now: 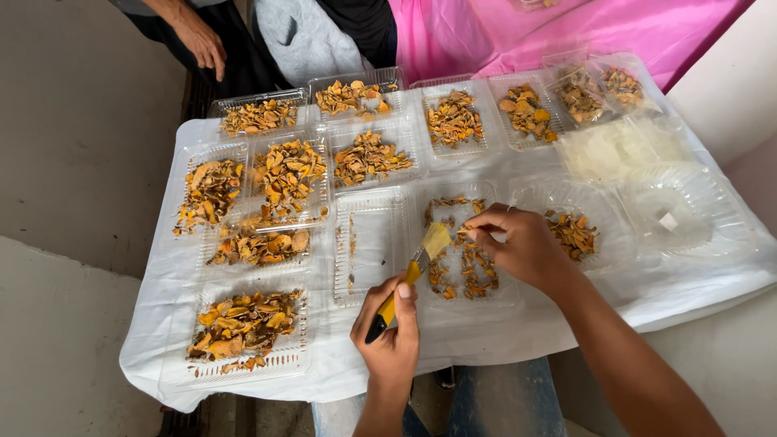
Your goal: The person sorts dried food pieces from plastic trays into small bags by hand and uses a brush to clean off small debris from the items.
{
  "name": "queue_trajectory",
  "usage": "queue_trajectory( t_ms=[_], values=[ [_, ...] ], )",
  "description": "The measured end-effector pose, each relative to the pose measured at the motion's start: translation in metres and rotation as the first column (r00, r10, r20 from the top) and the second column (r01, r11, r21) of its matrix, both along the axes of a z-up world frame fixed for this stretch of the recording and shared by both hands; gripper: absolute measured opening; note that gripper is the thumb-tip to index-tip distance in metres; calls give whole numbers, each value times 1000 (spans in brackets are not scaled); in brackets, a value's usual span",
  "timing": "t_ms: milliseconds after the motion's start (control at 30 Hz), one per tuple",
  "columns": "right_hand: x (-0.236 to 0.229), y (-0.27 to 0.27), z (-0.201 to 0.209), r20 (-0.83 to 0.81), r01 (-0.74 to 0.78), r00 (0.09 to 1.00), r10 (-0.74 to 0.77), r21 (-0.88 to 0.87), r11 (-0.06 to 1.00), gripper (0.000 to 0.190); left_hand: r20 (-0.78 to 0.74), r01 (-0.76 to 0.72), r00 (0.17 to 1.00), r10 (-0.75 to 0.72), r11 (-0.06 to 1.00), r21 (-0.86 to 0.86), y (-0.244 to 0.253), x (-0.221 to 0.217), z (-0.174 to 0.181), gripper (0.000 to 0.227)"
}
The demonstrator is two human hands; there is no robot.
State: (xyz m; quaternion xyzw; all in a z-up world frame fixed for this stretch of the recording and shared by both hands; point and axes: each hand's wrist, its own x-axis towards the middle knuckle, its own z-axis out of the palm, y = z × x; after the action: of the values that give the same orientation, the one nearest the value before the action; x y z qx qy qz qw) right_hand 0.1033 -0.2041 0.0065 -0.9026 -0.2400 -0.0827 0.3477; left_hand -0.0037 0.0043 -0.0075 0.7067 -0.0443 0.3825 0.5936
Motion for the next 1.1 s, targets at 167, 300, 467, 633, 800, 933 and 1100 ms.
queue_trajectory(
  t_ms=[167,300,467,633,800,933,1100],
  values=[
    [-17,19,0,-467,355,881,-82,536,766,26,319,9,948,-16,1000,24,-13,11,-20,17],
    [-12,21,-38,-514,451,856,-49,699,555,30,199,11,979,-48,983,183,-16,6,-7,20],
    [-20,27,-28,-467,400,884,-9,746,533,27,245,-51,969,1,979,198,-10,0,8,20],
    [-22,24,-25,-485,447,866,-123,639,627,30,182,-26,983,-30,954,298,-9,4,15,17],
    [-26,20,-28,-456,418,882,-118,641,644,28,235,29,967,-102,956,293,-5,8,17,21],
    [-43,17,6,-373,433,893,-253,554,711,24,134,-48,991,7,950,308,-1,12,13,18],
    [-53,-41,4,-240,473,880,-411,541,696,23,97,-107,992,84,959,262,7,6,7,20]
  ],
)
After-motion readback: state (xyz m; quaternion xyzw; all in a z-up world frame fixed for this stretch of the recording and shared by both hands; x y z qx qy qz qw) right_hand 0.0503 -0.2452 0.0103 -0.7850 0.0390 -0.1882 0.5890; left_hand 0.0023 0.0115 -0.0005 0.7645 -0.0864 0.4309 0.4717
